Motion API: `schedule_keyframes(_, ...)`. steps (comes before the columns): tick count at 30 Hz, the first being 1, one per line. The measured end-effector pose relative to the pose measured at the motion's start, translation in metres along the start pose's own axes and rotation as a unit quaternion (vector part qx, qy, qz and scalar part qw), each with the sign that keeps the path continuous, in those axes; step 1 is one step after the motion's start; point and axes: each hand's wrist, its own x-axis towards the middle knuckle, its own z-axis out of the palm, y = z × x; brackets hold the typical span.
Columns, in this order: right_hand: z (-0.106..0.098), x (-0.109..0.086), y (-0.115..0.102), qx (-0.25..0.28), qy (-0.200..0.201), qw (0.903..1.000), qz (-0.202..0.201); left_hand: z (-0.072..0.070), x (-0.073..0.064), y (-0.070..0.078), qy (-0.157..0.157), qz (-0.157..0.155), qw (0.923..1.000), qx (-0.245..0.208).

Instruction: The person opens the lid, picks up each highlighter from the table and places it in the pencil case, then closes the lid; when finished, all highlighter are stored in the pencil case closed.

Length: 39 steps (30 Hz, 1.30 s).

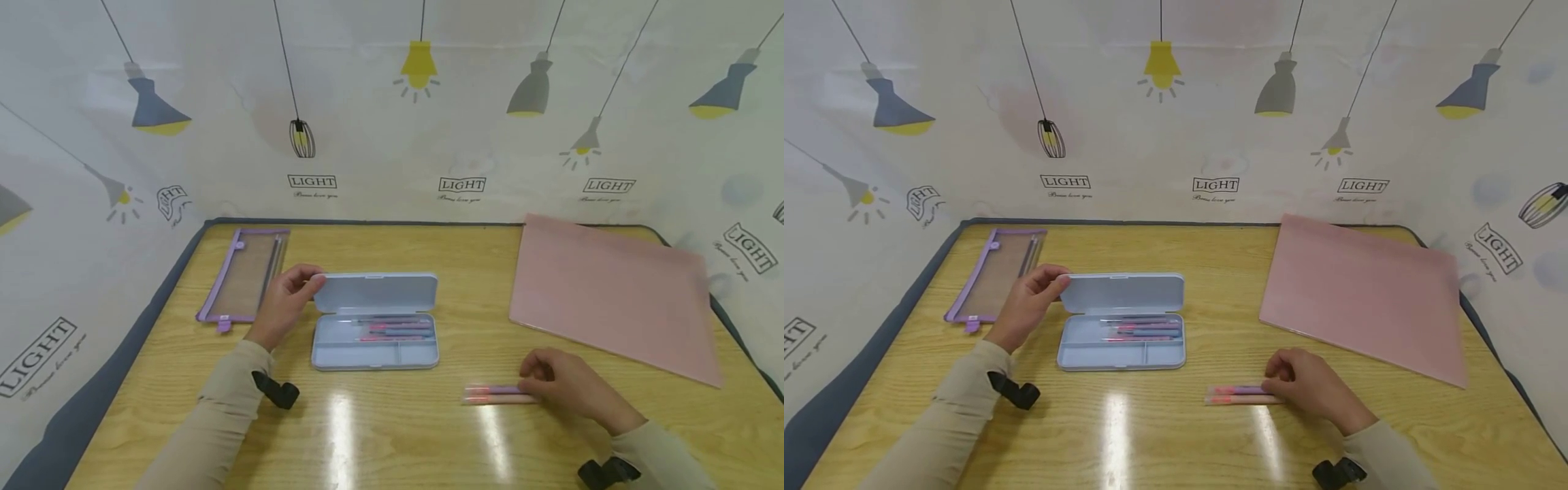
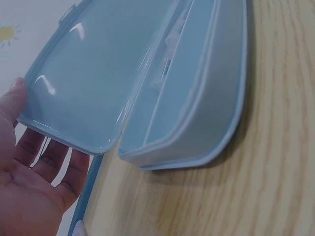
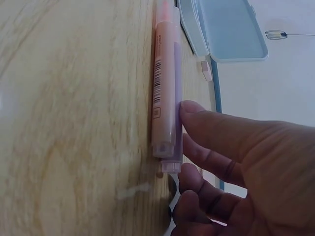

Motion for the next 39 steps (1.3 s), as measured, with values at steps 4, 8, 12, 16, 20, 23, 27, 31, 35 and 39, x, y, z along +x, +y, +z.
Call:
schedule_keyframes(4,0.001,-0.001,0.001,-0.003,0.001,1.0,-0.003,0.0,0.0,0.0,0.0,0.003,1.0,0.002)
schedule_keyframes(8,0.001,-0.001,-0.001,0.0,0.001,1.0,-0.009,0.0,0.0,0.0,0.002,0.006,1.0,0.003)
schedule_keyframes(12,-0.001,0.0,-0.002,0.001,0.0,1.0,-0.01,0.001,0.0,0.001,0.002,0.006,0.9999,0.009)
schedule_keyframes(16,-0.001,0.0,-0.003,-0.002,-0.005,0.9999,-0.014,0.002,-0.001,0.001,0.001,0.003,0.9999,0.013)
schedule_keyframes(20,-0.001,-0.001,-0.004,-0.005,-0.012,0.9997,-0.023,0.002,-0.001,0.002,0.002,0.004,0.9999,0.01)
schedule_keyframes(23,0.0,-0.002,-0.003,-0.008,-0.011,0.9996,-0.026,0.002,0.0,0.001,0.003,0.006,0.9999,0.008)
schedule_keyframes(27,0.001,-0.002,-0.002,-0.016,-0.002,0.9997,-0.02,0.002,-0.001,0.001,0.0,0.007,0.9999,0.009)
schedule_keyframes(31,-0.002,-0.002,0.0,-0.019,0.017,0.9993,-0.026,0.002,-0.002,0.002,-0.001,0.006,0.9999,0.014)
schedule_keyframes(35,-0.009,-0.001,-0.006,-0.017,0.03,0.9989,-0.03,0.002,-0.002,0.002,0.002,0.008,0.9998,0.018)
schedule_keyframes(39,-0.017,0.003,-0.017,-0.02,0.034,0.9988,-0.03,0.002,-0.002,0.002,0.003,0.01,0.9998,0.017)
